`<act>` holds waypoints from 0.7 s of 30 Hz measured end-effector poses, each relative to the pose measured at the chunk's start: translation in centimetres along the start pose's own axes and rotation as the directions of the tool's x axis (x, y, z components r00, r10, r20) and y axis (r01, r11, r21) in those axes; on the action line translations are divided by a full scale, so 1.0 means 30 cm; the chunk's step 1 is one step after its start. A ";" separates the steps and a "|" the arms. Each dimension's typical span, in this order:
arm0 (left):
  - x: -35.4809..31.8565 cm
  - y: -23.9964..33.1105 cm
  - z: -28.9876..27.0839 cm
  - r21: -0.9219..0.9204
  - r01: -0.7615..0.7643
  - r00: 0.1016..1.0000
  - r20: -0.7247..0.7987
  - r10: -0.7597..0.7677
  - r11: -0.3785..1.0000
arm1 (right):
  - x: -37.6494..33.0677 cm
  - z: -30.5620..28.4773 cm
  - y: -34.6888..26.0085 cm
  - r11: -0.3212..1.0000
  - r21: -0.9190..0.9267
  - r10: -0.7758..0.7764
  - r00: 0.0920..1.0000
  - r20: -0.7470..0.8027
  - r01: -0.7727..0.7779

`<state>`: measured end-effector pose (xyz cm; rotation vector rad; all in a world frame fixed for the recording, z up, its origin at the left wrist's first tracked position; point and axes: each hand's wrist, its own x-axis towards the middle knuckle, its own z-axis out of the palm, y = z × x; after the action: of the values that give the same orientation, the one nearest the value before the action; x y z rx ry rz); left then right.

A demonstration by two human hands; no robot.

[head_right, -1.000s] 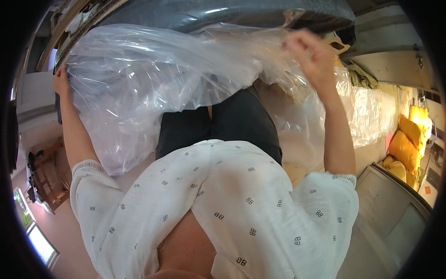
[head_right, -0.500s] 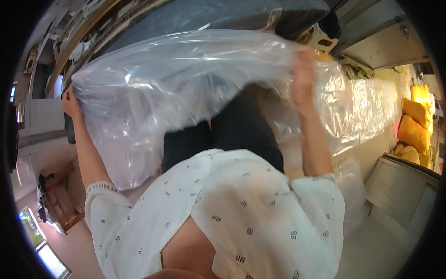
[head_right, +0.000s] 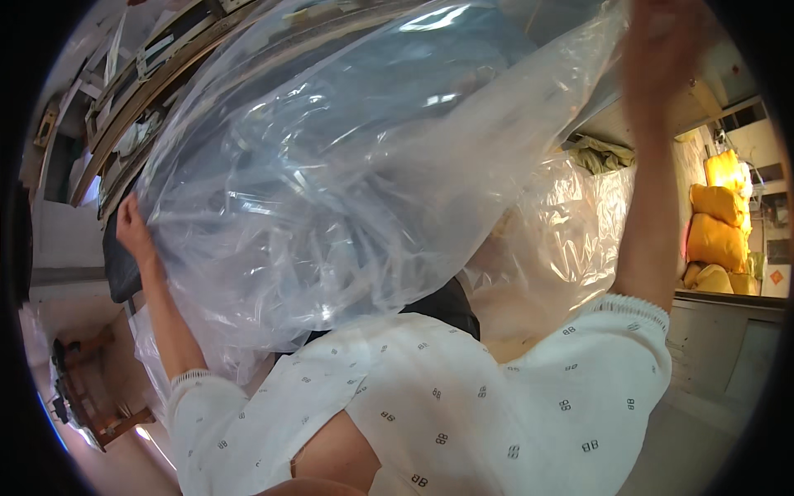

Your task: Wrapping a large foam block or mattress in protective plastic film on a manufacturing production line.

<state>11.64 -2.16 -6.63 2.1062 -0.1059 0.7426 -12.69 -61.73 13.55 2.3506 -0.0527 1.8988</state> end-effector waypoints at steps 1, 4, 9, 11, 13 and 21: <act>0.004 -0.030 -0.058 0.105 0.021 1.000 0.002 -0.022 0.994 | -0.205 0.120 0.013 0.998 0.054 0.004 0.900 0.436 -0.030; 0.038 -0.183 -0.283 0.309 -0.049 0.999 0.038 0.039 0.950 | -0.475 0.141 -0.021 0.987 -0.092 0.026 0.434 0.901 0.132; 0.041 -0.276 -0.363 0.397 -0.039 0.990 0.140 -0.019 0.917 | -0.489 0.108 -0.069 0.930 0.304 -0.161 0.515 0.842 -0.206; 0.023 -0.291 -0.338 0.479 -0.056 0.998 0.061 0.030 0.876 | -0.360 0.118 -0.191 0.740 -0.067 0.114 0.027 0.993 -0.669; 0.038 -0.250 -0.306 0.503 -0.014 1.000 -0.001 0.018 0.864 | -0.336 0.098 -0.244 0.694 0.068 0.066 0.156 0.985 -0.717; 0.046 -0.248 -0.286 0.503 -0.014 0.999 -0.031 0.035 0.864 | -0.384 0.249 -0.202 0.958 0.284 -0.208 0.783 0.586 0.042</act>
<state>11.23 9.23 -7.43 2.5881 0.0961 0.8988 -7.26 -57.11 0.33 2.9592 0.3067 1.0556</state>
